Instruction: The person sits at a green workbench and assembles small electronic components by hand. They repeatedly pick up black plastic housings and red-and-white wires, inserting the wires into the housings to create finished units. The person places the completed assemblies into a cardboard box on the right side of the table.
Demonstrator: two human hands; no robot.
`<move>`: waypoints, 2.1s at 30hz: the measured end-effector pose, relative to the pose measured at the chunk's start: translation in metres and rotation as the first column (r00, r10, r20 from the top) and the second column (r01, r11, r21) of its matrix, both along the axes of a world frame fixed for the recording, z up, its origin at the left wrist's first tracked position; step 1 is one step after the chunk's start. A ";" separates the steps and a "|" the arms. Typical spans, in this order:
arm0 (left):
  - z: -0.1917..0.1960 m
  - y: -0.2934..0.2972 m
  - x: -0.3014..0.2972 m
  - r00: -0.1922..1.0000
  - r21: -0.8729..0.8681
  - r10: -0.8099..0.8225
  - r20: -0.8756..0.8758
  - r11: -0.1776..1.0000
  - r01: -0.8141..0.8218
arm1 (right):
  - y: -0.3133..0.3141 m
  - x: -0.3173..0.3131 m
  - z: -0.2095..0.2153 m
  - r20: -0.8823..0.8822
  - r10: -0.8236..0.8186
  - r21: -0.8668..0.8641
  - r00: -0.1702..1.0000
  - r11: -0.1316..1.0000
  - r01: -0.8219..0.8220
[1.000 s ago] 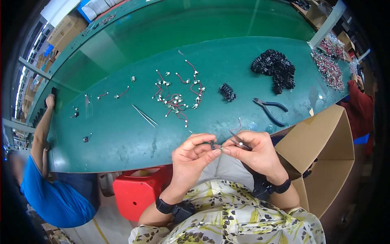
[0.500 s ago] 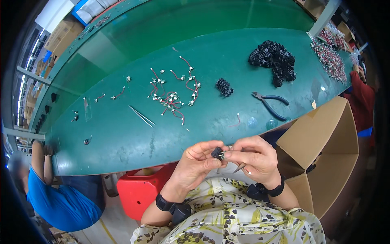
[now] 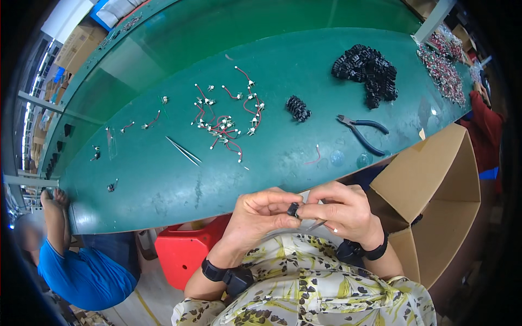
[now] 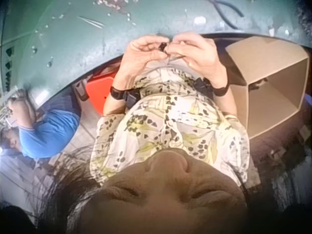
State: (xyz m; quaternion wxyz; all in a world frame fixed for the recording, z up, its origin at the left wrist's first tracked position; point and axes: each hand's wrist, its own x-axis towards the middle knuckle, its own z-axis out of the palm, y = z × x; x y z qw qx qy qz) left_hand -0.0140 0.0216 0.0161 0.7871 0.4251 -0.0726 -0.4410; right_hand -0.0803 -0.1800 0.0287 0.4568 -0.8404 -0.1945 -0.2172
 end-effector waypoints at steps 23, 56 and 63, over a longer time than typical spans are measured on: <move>-0.009 -0.002 -0.006 0.987 0.158 0.002 0.159 0.987 -0.027 | 0.008 -0.011 -0.009 -0.077 -0.079 -0.068 0.994 0.995 0.073; -0.012 0.013 -0.004 0.983 -0.055 0.184 0.015 0.982 -0.183 | 0.016 -0.001 0.022 -0.313 -0.163 -0.036 0.936 0.987 0.160; -0.010 0.008 -0.007 0.967 -0.020 0.221 0.127 0.975 -0.220 | 0.019 -0.002 0.024 -0.191 -0.194 -0.229 0.962 0.962 0.149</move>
